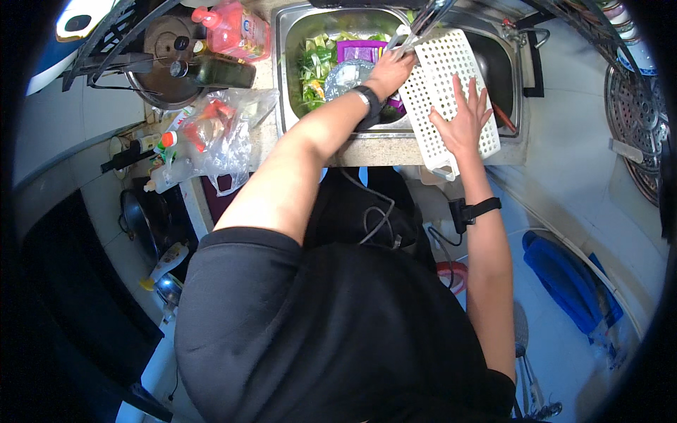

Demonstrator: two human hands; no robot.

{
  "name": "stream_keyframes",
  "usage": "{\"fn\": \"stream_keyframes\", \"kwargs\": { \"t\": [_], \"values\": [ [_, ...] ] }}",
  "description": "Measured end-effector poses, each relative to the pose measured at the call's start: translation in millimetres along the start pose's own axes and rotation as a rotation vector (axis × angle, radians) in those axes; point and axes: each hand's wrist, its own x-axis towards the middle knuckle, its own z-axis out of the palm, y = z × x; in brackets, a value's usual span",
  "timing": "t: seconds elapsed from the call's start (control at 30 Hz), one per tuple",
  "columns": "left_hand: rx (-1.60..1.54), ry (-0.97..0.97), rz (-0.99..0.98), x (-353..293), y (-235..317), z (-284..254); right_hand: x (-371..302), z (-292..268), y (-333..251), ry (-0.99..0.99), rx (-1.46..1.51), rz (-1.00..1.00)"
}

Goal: The person scrubs a white plastic cutting board with a metal scouring pad under running water in a kitchen sink. They repeatedly rinse and scrub both sides of the board, then place it in the sink.

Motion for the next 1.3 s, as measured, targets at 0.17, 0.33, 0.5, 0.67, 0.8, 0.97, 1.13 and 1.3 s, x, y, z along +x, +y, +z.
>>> {"fn": "stream_keyframes", "kwargs": {
  "t": [0.17, 0.33, 0.5, 0.67, 0.8, 0.97, 1.13, 1.3],
  "values": [
    [-0.135, -0.245, -0.425, -85, -38, -11, -1, -2, 0, -0.009, -0.010, 0.009],
    [-0.036, -0.196, -0.479, -124, -42, -65, -2, 0, 1, -0.002, 0.015, 0.005],
    [-0.264, -0.053, -0.105, -41, 4, -69, -2, -1, 0, -0.020, -0.010, -0.001],
    [-0.053, -0.071, -0.068, -33, -7, -46, -5, -3, -2, -0.033, -0.017, -0.013],
    [0.024, -0.350, -0.164, -33, -2, -28, -6, -4, -2, -0.070, -0.023, -0.030],
    [-0.146, 0.068, -0.019, -7, 1, -15, -3, -5, -3, -0.059, 0.008, -0.019],
    [0.038, -0.313, -0.110, -22, -14, -25, -3, -5, -6, -0.075, -0.027, -0.015],
    [-0.297, 0.054, -0.097, 3, 13, -29, -1, -3, -7, -0.052, -0.038, -0.019]
  ]
}}
